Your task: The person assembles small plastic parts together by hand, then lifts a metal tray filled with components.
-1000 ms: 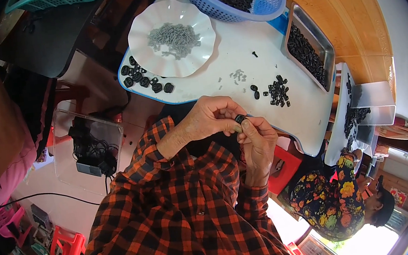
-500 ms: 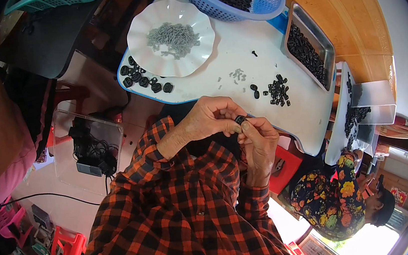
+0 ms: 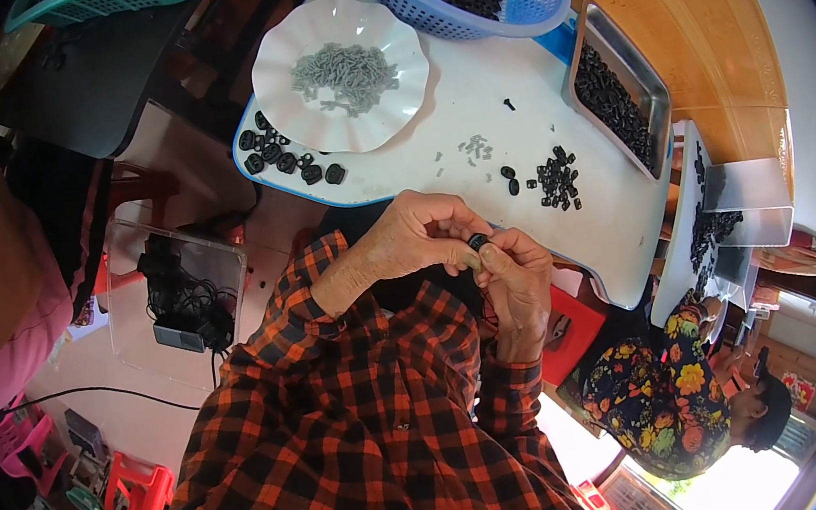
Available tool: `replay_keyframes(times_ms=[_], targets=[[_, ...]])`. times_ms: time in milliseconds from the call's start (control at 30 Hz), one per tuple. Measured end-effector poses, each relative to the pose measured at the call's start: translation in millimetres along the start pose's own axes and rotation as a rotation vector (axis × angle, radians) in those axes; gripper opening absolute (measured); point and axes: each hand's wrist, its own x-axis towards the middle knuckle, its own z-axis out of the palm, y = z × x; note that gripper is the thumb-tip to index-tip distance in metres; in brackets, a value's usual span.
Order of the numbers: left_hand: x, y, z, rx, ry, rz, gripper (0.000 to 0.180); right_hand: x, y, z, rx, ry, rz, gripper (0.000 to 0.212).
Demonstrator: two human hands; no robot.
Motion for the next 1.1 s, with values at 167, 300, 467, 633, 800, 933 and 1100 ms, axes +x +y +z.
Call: replay_keyframes(times_ms=[167,300,467,633,800,933,1100], targets=[[0.1,2.0,-1.2,0.019,-0.007,0.005,0.026,2.0,0.0,1.5,0.028,-0.033,-0.011,0.009],[-0.5,5.1,-1.3,0.011,-0.02,-0.007,0.026,4.4,-4.6,0.6,0.029,-0.084,0.023,0.011],[-0.8,5.9,-1.5,-0.036,-0.028,-0.049,0.025,6.4,-9.4,0.5,0.029,-0.123,0.058,0.012],[-0.3,8.9,-0.2,-0.028,-0.041,-0.062,0.023,7.4,-10.1,-4.8,0.026,-0.134,0.091,0.013],[-0.1,11.6,2.9,-0.074,-0.057,-0.079,0.022,10.1,-7.4,-10.0,0.085,-0.199,0.11,0.013],[-0.6,13.3,4.6,-0.068,-0.076,-0.05,0.02,6.6,-9.8,-8.7,0.049,-0.167,0.084,0.013],[1.6,12.8,5.7,-0.038,-0.091,-0.05,0.02,4.6,-12.4,-8.6,0.04,-0.158,0.07,0.013]])
